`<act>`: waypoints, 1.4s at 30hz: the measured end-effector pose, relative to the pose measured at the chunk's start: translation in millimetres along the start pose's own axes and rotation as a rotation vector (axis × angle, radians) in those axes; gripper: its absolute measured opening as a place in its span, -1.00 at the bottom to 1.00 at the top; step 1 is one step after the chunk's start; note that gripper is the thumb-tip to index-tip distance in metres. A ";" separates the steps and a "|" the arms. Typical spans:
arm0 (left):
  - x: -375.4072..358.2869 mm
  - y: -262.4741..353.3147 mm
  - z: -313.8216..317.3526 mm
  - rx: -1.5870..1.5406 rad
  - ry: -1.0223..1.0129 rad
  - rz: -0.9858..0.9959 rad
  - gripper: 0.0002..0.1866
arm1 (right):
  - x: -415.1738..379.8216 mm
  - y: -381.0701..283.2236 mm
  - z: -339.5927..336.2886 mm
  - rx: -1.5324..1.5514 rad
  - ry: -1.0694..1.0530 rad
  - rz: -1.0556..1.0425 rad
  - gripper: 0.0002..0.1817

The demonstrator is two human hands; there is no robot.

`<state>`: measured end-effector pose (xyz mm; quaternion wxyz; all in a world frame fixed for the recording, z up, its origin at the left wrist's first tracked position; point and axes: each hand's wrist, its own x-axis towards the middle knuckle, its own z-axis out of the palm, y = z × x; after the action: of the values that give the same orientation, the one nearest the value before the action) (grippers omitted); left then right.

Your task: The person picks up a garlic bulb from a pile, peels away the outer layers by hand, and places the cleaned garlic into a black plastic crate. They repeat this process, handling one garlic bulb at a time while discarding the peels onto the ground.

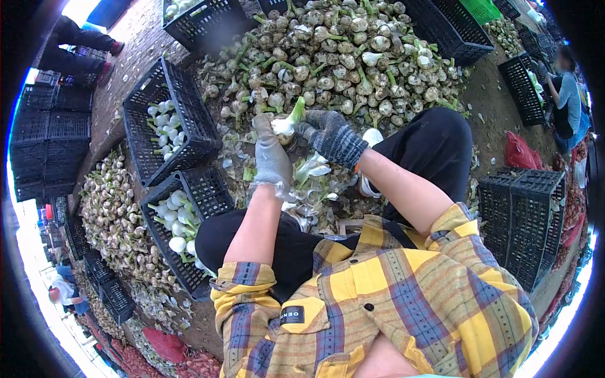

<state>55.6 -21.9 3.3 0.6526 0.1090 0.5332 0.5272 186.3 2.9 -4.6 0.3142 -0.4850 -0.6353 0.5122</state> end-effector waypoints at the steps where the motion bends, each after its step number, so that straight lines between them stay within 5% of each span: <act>1: -2.2 1.2 0.6 0.034 0.005 -0.025 -0.39 | 0.3 1.3 0.1 0.003 -0.012 0.030 -0.72; 4: 42.0 -28.4 -30.4 0.600 -0.072 0.597 -0.36 | 6.0 9.7 -2.2 0.004 0.040 0.140 -0.71; 5: 1.0 -11.9 2.1 0.517 -0.053 0.428 -0.32 | 5.9 7.0 -4.2 0.078 0.036 0.177 -0.71; 7: 8.3 -17.0 1.0 0.558 -0.075 0.637 -0.48 | 4.2 3.2 -6.7 0.227 0.021 0.255 -0.70; 11: 1.8 -11.0 2.5 0.247 -0.036 0.317 -0.51 | 2.3 8.7 -0.8 -0.077 0.152 0.001 -0.72; 14: 2.8 -5.9 -1.6 0.144 -0.128 0.061 -0.44 | 1.8 8.7 0.7 -0.034 0.149 0.068 -0.71; 21: 11.9 -26.2 -9.4 0.450 -0.120 0.464 -0.55 | 7.6 15.5 3.2 -0.035 0.149 0.145 -0.72; 26: 5.0 -8.6 -10.9 0.017 -0.245 -0.024 -0.54 | 2.4 8.0 4.9 0.056 0.164 0.159 -0.72; 30: 2.1 -11.5 -6.4 0.310 -0.153 0.214 -0.59 | 9.5 20.2 7.0 -0.063 0.228 0.100 -0.73; 33: -4.0 -9.6 -1.9 0.140 -0.186 0.226 -0.61 | 11.9 26.7 11.5 0.142 0.268 0.141 -0.69; 34: -1.4 -9.8 -6.9 0.077 -0.218 0.152 -0.62 | 15.2 23.6 11.1 0.353 0.227 0.252 -0.70; 38: -3.1 -2.3 -10.2 -0.064 -0.325 -0.035 -0.64 | 2.4 5.6 -0.7 0.311 0.130 0.226 -0.71; 42: 11.8 -21.3 -15.6 0.242 -0.208 0.302 -0.66 | 4.5 16.4 8.9 0.054 0.285 0.149 -0.70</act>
<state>53.7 -27.9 -25.0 0.5998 0.3192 0.5000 0.5370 181.7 4.1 -23.2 0.3752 -0.5899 -0.5326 0.4770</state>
